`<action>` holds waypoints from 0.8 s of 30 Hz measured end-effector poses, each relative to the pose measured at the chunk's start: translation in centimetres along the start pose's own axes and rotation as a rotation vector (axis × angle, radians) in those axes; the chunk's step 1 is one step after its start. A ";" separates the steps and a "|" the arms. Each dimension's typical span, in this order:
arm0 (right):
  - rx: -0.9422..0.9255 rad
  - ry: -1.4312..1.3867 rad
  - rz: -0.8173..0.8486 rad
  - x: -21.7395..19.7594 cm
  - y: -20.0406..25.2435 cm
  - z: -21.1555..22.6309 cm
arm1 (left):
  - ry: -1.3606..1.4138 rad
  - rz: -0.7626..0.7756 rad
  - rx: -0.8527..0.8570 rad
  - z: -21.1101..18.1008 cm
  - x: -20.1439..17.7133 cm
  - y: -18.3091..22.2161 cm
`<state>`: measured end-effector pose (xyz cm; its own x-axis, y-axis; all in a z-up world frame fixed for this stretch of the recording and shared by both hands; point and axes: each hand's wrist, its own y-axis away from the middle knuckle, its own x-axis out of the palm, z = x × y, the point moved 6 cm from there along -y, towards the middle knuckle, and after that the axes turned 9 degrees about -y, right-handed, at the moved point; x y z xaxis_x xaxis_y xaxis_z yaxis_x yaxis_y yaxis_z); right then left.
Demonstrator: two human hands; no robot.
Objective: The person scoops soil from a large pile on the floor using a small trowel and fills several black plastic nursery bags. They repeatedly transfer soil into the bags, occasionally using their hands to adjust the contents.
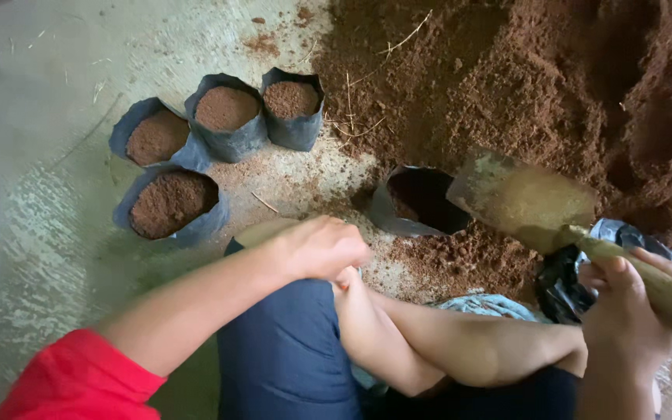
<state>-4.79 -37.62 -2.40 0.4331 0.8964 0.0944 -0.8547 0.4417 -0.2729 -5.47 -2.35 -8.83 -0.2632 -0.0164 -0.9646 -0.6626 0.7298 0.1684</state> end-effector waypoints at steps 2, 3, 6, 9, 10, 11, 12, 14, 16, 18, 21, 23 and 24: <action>0.028 -0.021 -0.026 -0.1 0.2 0.3 | 0.013 -0.069 0.016 0.8 0.5 -0.1; -0.005 -0.028 0.001 0.0 0.2 0.7 | -0.014 -0.115 -0.014 1.8 0.6 -0.3; -0.042 -0.033 0.039 -0.4 -0.1 0.7 | 0.113 -0.027 -0.221 2.4 -3.8 0.6; 0.006 -0.010 0.027 -0.8 0.1 0.9 | 0.207 0.189 -0.356 1.6 -5.2 2.0; 0.037 0.002 -0.001 -0.8 0.1 1.0 | 0.131 0.252 -0.310 1.2 -5.3 2.2; 0.034 0.002 -0.007 -0.8 0.1 1.2 | 0.127 0.251 -0.305 1.0 -5.4 1.8; 0.016 0.033 0.037 -0.5 0.1 1.4 | 0.043 0.411 -0.341 0.9 -4.7 1.8; 0.002 0.068 0.088 0.0 0.3 1.8 | -0.036 0.569 -0.381 1.1 -2.3 1.8; -0.005 0.088 -0.010 -0.1 0.4 2.1 | -0.496 -0.237 -0.479 2.2 -4.4 0.5; -0.002 0.048 -0.052 -0.8 0.0 1.7 | -0.409 -0.127 -0.602 2.8 -5.4 0.9; -0.032 -0.014 -0.063 -2.4 -0.3 0.9 | -0.259 0.284 -0.759 0.4 -3.9 1.7; -0.078 -0.049 -0.033 -1.8 -0.7 1.6 | -0.213 0.571 -0.792 -2.5 -2.0 2.0; 0.002 -0.043 -0.067 -1.1 -0.7 1.9 | -0.282 0.689 -0.598 -4.7 -0.8 1.3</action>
<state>-5.19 -38.86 -0.44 0.4766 0.8656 0.1533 -0.8248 0.5007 -0.2628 -9.39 -4.64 -6.85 -0.6021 0.5092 -0.6150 -0.6945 0.0461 0.7180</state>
